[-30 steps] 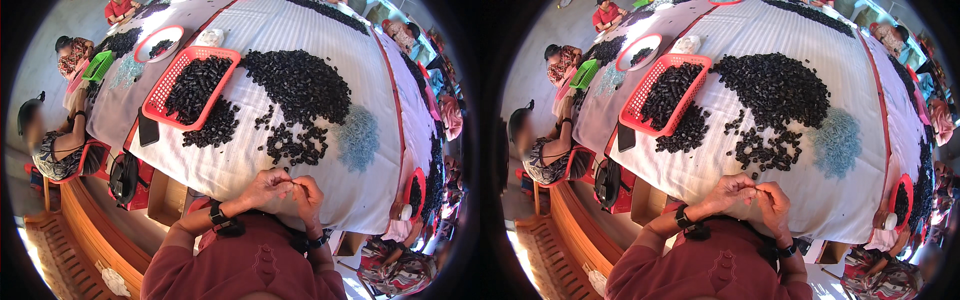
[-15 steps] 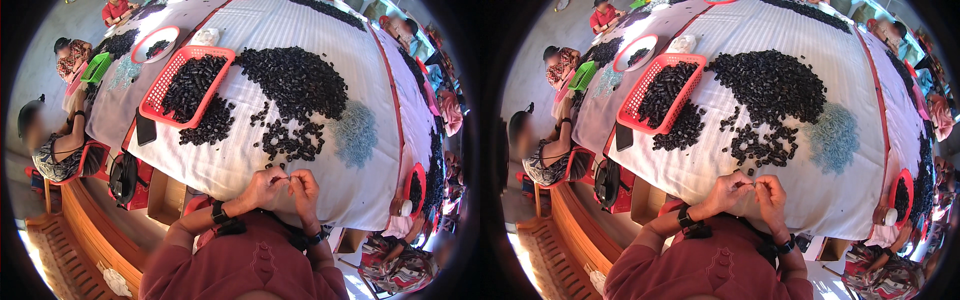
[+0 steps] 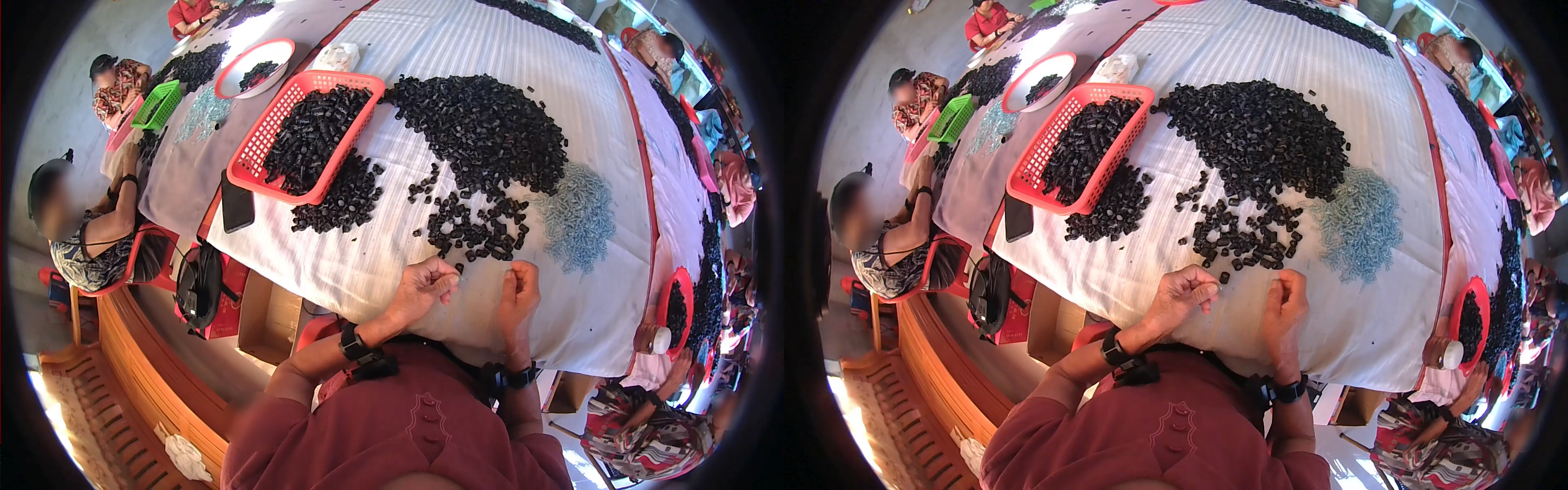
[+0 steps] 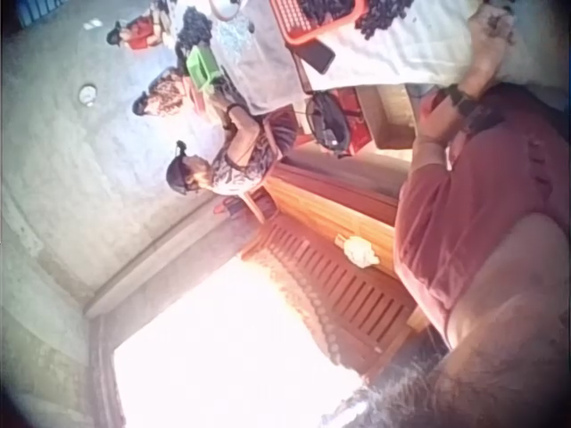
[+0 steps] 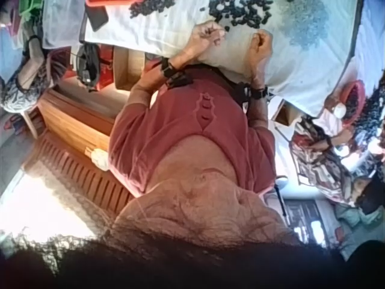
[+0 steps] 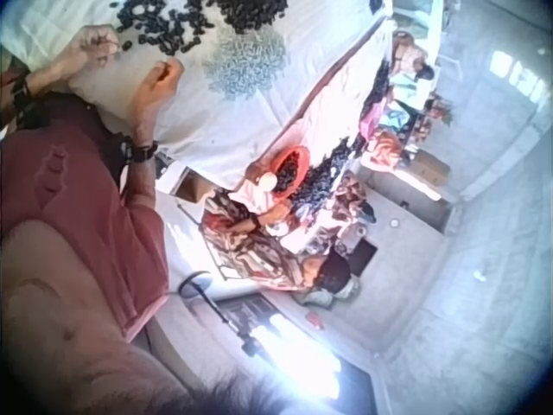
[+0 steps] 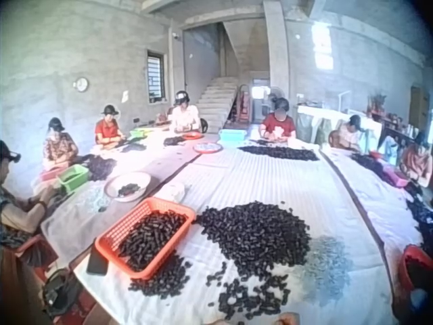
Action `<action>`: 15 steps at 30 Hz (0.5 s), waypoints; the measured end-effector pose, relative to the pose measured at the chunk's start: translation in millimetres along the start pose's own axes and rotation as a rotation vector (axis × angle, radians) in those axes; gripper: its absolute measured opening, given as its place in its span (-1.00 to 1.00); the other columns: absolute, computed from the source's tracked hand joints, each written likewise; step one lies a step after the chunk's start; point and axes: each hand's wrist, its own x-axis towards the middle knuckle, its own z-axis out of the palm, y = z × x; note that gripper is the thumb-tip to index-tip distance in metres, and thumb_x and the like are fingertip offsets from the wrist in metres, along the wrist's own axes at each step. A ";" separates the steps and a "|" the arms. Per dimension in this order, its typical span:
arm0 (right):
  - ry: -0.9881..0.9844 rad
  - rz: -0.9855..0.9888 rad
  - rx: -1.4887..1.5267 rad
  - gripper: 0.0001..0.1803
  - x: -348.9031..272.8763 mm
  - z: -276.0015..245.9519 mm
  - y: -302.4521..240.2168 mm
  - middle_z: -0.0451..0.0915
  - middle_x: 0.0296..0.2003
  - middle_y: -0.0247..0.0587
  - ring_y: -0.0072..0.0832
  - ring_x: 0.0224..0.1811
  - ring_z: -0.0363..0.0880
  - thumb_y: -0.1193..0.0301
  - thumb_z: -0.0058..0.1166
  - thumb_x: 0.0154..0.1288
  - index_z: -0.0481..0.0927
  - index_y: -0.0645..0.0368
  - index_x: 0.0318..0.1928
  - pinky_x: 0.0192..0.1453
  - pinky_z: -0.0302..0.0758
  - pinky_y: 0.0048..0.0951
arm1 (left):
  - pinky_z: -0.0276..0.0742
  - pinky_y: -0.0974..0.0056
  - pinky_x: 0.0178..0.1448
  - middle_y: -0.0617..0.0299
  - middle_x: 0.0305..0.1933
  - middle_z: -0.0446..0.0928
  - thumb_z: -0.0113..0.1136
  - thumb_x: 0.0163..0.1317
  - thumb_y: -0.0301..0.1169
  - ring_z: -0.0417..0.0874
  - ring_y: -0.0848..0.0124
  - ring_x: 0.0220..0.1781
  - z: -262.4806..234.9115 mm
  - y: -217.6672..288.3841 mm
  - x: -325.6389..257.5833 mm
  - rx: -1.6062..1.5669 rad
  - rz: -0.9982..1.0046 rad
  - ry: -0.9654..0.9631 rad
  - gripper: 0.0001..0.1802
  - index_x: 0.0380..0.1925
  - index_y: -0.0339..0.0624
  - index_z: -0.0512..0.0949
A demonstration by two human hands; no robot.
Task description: Sorting and inspecting small black components by hand at a production table.
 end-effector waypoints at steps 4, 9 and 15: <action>0.136 -0.152 -0.356 -0.83 4.5 -3.4 -6.3 0.48 -0.39 -0.20 -0.52 -0.42 0.41 0.51 -0.05 0.29 0.41 0.28 -0.13 -0.30 0.41 -0.47 | 0.46 0.48 -0.36 0.28 -0.45 0.51 0.14 0.22 -0.52 0.47 0.60 -0.50 0.1 -0.5 -1.6 0.009 0.012 -0.017 -0.92 -0.31 -0.31 0.51; -0.282 0.017 0.162 -0.84 -24.5 9.3 -31.1 0.45 -0.41 -0.28 -0.54 -0.43 0.42 0.46 -0.04 0.31 0.42 0.28 -0.15 -0.31 0.40 -0.51 | 0.45 0.50 -0.35 0.33 -0.44 0.51 0.18 0.19 -0.52 0.46 0.63 -0.47 7.8 -1.4 -4.7 -0.014 0.058 -0.076 -0.92 -0.31 -0.29 0.54; -0.318 0.100 0.472 -0.91 -24.8 17.0 -16.9 0.42 -0.43 -0.40 -0.78 -0.47 0.33 0.50 -0.04 0.31 0.43 0.21 -0.20 -0.43 0.30 -0.72 | 0.42 0.52 -0.36 0.36 -0.46 0.51 0.18 0.19 -0.52 0.45 0.65 -0.47 8.3 -2.5 -4.9 0.127 0.022 -0.085 -0.93 -0.33 -0.28 0.55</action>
